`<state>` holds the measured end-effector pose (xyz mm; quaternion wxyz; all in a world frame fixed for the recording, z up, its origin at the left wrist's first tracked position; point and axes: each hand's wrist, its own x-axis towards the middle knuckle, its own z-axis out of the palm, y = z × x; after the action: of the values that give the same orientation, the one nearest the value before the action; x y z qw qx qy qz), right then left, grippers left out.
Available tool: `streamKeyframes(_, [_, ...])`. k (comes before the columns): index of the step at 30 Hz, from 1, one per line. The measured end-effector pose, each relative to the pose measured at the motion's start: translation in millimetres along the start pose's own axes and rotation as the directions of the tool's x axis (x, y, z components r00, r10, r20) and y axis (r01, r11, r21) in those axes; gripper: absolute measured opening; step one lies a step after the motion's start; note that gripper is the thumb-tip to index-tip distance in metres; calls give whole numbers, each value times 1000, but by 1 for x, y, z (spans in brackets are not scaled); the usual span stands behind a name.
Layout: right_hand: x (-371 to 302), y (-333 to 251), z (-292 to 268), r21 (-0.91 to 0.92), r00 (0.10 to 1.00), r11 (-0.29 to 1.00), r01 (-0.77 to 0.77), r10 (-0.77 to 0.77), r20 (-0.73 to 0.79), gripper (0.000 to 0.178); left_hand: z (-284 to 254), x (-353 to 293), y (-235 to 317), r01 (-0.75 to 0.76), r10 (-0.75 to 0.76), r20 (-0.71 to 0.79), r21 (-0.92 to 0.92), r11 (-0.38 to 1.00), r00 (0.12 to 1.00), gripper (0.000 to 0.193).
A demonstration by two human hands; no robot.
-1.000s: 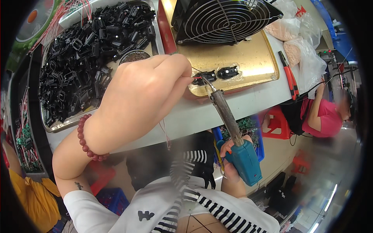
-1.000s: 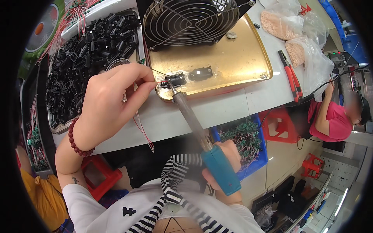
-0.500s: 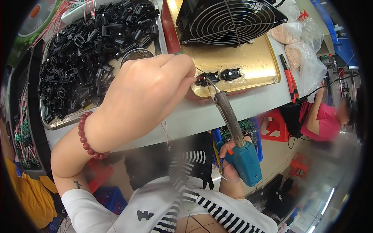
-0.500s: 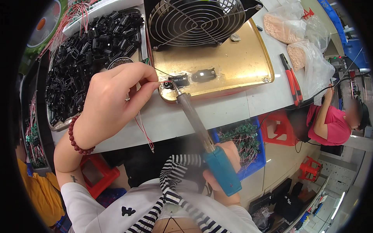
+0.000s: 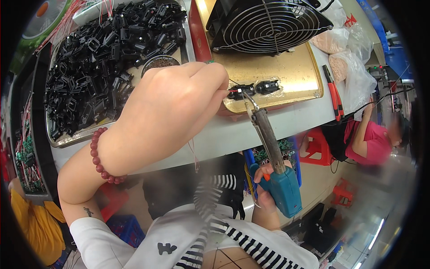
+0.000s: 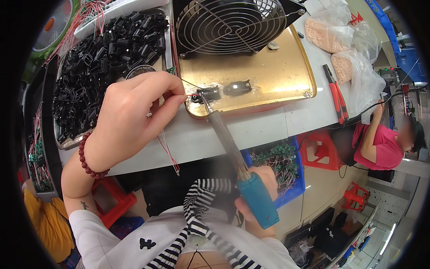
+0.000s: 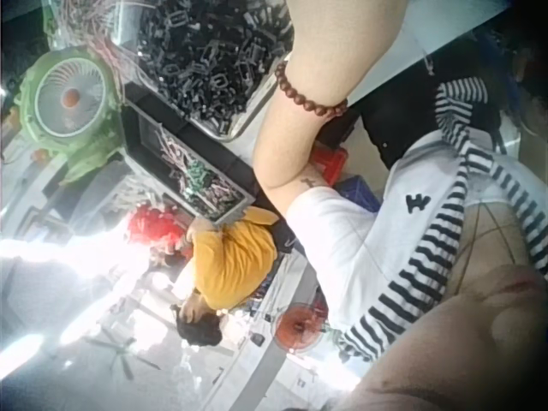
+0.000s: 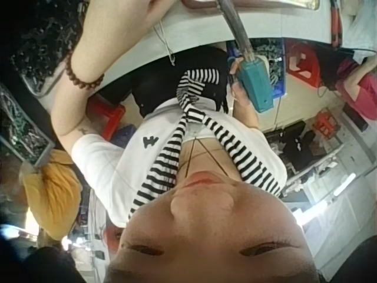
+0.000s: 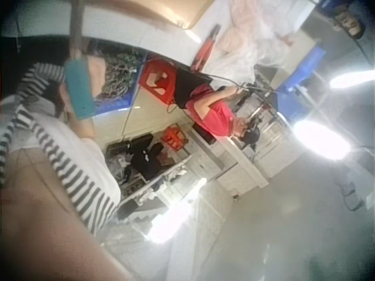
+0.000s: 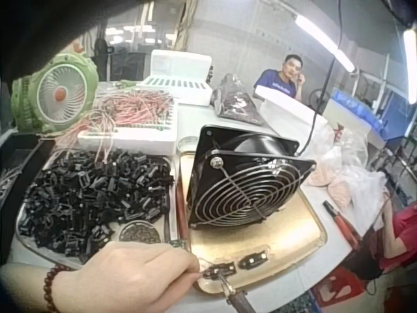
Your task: Soldering wires onto small electronic circuit boards at a factory workstation.
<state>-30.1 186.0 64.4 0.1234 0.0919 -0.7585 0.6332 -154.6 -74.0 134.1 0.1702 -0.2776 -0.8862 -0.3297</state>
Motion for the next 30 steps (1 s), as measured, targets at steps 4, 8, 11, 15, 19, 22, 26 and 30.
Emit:
streamKeyframes(4, [0,2,0,-61,1000,998,29,-28,12,44,0,0,0,-4,4,-1,-11,1000,1000,11])
streamKeyframes(8, [-1,2,-1,-49,999,999,-10,11,33,43,0,0,0,-3,2,-5,-11,1000,1000,11])
streamKeyframes(11, [-2,4,0,-41,999,999,-36,36,18,44,0,0,0,-3,3,-6,-16,1000,1000,11])
streamKeyframes(15, [-2,4,1,-49,1000,999,-5,5,-6,45,0,0,0,-1,1,3,0,1000,1000,11])
streamKeyframes(19, [-2,3,0,-87,1000,996,4,-3,10,44,0,1,0,-9,9,1,11,1000,1000,11])
streamKeyframes(22, [-2,2,0,-93,1000,996,5,-4,8,43,1,1,0,-12,12,4,12,1000,1000,11])
streamKeyframes(26, [-2,2,1,-95,1000,995,8,-7,14,43,1,1,-1,-19,19,-6,10,1000,1000,11])
streamKeyframes(30, [2,-1,2,-88,1000,996,23,-22,13,45,2,0,-1,-24,24,-8,18,1000,1000,11])
